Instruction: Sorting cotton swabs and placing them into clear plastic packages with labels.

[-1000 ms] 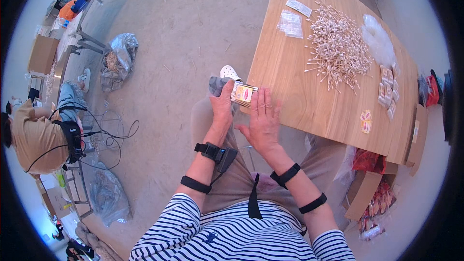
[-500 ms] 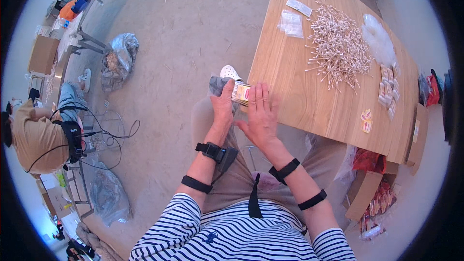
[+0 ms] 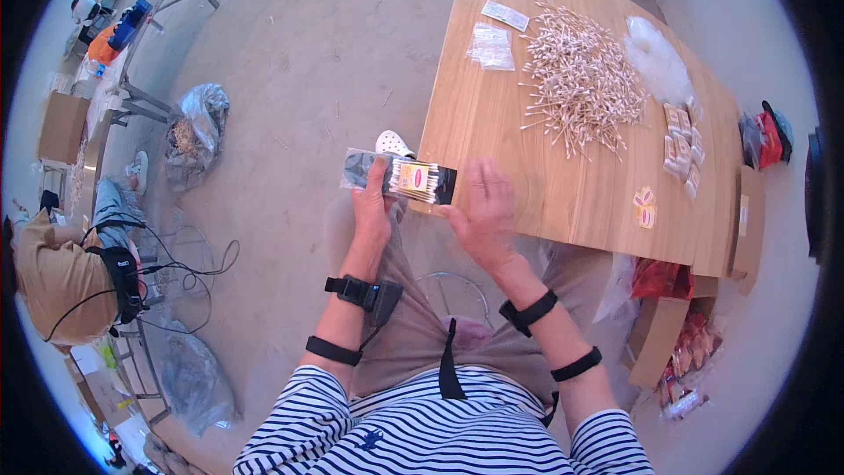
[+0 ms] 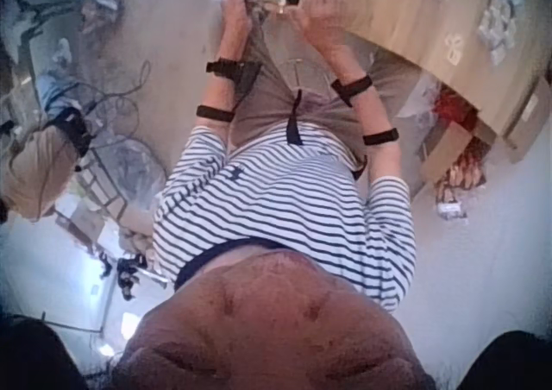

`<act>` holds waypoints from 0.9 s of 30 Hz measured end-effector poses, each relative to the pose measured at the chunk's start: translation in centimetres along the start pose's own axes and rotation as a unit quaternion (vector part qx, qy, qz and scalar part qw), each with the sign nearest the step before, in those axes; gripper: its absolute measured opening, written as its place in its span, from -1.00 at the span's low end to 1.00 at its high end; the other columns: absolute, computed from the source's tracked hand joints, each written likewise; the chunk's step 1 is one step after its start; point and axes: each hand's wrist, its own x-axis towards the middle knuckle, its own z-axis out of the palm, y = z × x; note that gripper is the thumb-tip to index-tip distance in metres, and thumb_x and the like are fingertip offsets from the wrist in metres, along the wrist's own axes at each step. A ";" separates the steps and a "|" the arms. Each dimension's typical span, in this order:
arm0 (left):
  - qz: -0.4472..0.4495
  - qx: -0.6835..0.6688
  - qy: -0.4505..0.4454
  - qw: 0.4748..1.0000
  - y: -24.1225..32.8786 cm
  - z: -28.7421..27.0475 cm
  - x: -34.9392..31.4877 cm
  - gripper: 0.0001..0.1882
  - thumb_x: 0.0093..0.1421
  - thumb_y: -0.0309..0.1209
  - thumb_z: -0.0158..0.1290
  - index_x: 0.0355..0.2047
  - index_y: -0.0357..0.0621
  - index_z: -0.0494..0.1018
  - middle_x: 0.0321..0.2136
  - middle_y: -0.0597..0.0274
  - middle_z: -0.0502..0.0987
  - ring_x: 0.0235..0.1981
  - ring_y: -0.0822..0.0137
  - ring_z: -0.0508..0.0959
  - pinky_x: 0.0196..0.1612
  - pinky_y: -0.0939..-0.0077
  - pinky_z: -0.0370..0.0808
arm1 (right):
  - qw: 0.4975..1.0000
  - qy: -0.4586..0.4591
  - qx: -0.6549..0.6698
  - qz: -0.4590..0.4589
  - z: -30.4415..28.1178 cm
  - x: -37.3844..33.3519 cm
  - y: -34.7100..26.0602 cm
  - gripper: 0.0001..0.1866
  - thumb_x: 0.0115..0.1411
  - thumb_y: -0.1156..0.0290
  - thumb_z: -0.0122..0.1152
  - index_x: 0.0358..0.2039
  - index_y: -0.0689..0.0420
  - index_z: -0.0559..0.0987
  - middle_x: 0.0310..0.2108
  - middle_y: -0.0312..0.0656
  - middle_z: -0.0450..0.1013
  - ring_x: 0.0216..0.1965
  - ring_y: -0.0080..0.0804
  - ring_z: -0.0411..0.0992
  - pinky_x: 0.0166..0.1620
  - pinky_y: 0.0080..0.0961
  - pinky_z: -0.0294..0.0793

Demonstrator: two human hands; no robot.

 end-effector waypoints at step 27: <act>-0.337 0.016 -0.593 0.731 6.5 6.0 -16.1 -0.69 0.22 -0.23 0.14 -0.43 -0.26 0.40 -0.33 0.15 0.43 -0.20 0.33 0.39 -0.08 0.45 0.36 | 0.757 -0.247 0.542 -0.268 -12.9 -4.9 -10.6 -0.64 0.17 0.19 0.37 -0.52 0.17 0.45 -0.51 -0.16 0.36 -0.42 -0.18 0.35 -0.33 -0.34 0.33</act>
